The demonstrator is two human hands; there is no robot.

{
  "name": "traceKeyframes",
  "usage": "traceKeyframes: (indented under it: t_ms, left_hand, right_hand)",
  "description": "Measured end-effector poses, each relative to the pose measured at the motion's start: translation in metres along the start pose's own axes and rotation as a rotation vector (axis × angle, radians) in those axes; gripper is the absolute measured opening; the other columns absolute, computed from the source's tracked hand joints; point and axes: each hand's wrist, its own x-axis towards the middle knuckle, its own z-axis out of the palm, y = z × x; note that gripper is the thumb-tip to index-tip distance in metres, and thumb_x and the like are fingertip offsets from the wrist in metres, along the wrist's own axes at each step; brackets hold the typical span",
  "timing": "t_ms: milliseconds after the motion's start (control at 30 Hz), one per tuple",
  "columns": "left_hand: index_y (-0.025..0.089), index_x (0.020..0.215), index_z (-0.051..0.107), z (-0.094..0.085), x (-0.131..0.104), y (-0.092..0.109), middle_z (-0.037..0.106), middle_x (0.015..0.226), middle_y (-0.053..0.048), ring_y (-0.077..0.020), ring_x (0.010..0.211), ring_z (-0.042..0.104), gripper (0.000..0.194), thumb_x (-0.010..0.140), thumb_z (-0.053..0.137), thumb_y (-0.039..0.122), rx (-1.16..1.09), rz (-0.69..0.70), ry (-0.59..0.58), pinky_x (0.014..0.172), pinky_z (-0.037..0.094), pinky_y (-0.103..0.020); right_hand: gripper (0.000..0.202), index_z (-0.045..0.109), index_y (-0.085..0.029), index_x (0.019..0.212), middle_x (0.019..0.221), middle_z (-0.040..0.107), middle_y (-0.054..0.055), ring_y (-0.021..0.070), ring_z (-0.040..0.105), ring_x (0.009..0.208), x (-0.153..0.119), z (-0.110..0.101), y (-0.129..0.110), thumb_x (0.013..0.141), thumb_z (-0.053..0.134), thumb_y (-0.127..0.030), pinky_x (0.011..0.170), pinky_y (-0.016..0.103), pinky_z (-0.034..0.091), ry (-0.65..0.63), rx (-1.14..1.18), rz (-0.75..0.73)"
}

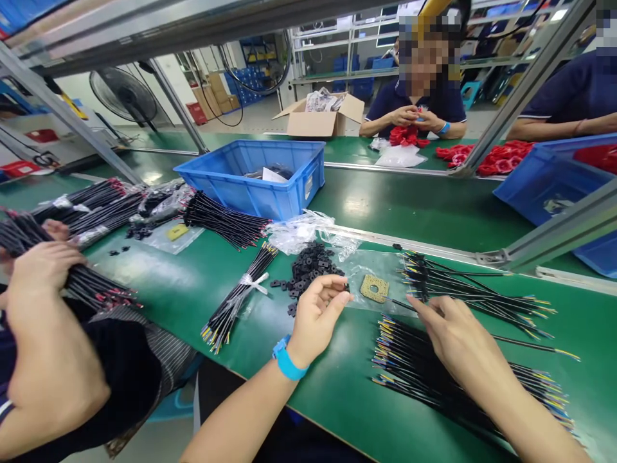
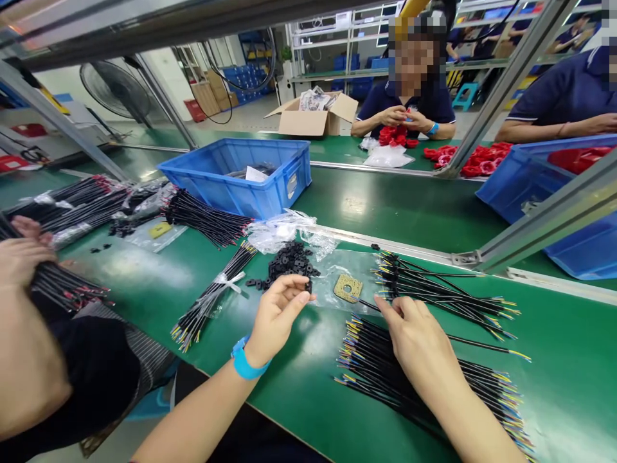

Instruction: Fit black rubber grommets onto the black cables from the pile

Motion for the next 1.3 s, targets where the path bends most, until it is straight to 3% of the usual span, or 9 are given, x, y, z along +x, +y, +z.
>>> traceKeyframes:
  t_ms: [133,300,600,700,833,1000,1200,1300]
  left_hand:
    - [0.019,0.109,0.074,0.008,0.017,0.011,0.068,0.096,-0.002,-0.0148,0.084,0.075,0.046,0.079,0.088,0.051,-0.165,-0.073,0.019,0.082,0.06,-0.027]
    - [0.018,0.101,0.075,0.009,0.021,0.001,0.071,0.09,-0.001,-0.0137,0.081,0.075,0.05,0.07,0.095,0.052,-0.244,-0.188,0.075,0.078,0.059,-0.024]
    - [0.017,0.096,0.076,0.007,0.017,-0.002,0.071,0.086,0.001,-0.012,0.079,0.074,0.057,0.059,0.1,0.052,-0.357,-0.372,0.089,0.074,0.056,-0.021]
    - [0.016,0.094,0.076,0.007,0.016,-0.001,0.072,0.087,0.0,-0.0124,0.079,0.074,0.057,0.058,0.101,0.05,-0.362,-0.404,0.062,0.073,0.055,-0.022]
    - [0.014,0.092,0.076,0.009,0.015,-0.001,0.073,0.08,-0.001,-0.0135,0.078,0.074,0.056,0.056,0.103,0.048,-0.384,-0.477,-0.005,0.073,0.054,-0.022]
    - [0.013,0.088,0.076,0.015,0.011,-0.001,0.072,0.075,0.0,-0.013,0.073,0.074,0.058,0.05,0.105,0.046,-0.468,-0.564,-0.106,0.068,0.054,-0.022]
    - [0.013,0.087,0.076,0.018,0.007,0.0,0.073,0.077,-0.001,-0.0122,0.07,0.074,0.058,0.05,0.105,0.047,-0.478,-0.578,-0.147,0.065,0.053,-0.02]
    - [0.013,0.088,0.076,0.017,0.006,-0.001,0.072,0.077,-0.002,-0.0134,0.071,0.074,0.058,0.053,0.104,0.048,-0.446,-0.547,-0.157,0.066,0.053,-0.021]
  right_hand:
    - [0.03,0.066,-0.014,0.118,0.083,0.058,0.004,0.0189,0.06,0.074,0.006,0.016,-0.002,0.111,0.038,-0.022,0.068,0.03,0.049,0.034,0.067,0.046]
    - [0.032,0.06,-0.02,0.09,0.078,0.056,0.001,0.0161,0.061,0.069,0.006,0.024,-0.002,0.112,0.04,-0.031,0.064,0.027,0.047,0.033,0.066,0.061]
    - [0.04,0.069,-0.019,0.097,0.074,0.062,0.0,0.0157,0.065,0.064,0.004,0.021,0.001,0.114,0.036,-0.035,0.056,0.029,0.044,-0.006,-0.027,0.021]
    - [0.038,0.069,-0.018,0.1,0.081,0.068,0.001,0.0165,0.068,0.07,0.007,0.011,0.0,0.114,0.037,-0.033,0.059,0.03,0.046,0.014,-0.041,0.023]
    - [0.028,0.067,-0.016,0.111,0.098,0.073,0.005,0.0162,0.072,0.084,0.011,-0.018,-0.005,0.113,0.044,-0.031,0.079,0.029,0.051,0.103,0.133,0.033]
    - [0.027,0.067,-0.012,0.117,0.096,0.075,0.008,0.0168,0.071,0.081,0.011,-0.05,-0.019,0.112,0.046,-0.028,0.082,0.032,0.048,0.144,0.153,-0.035]
    - [0.023,0.068,-0.012,0.122,0.094,0.075,0.007,0.0162,0.068,0.076,0.011,-0.054,-0.028,0.11,0.051,-0.021,0.077,0.033,0.046,0.173,0.142,-0.065]
    - [0.034,0.063,-0.014,0.14,0.098,0.076,0.007,0.0178,0.068,0.078,0.007,-0.053,-0.027,0.108,0.052,-0.018,0.079,0.033,0.046,0.177,0.175,-0.089]
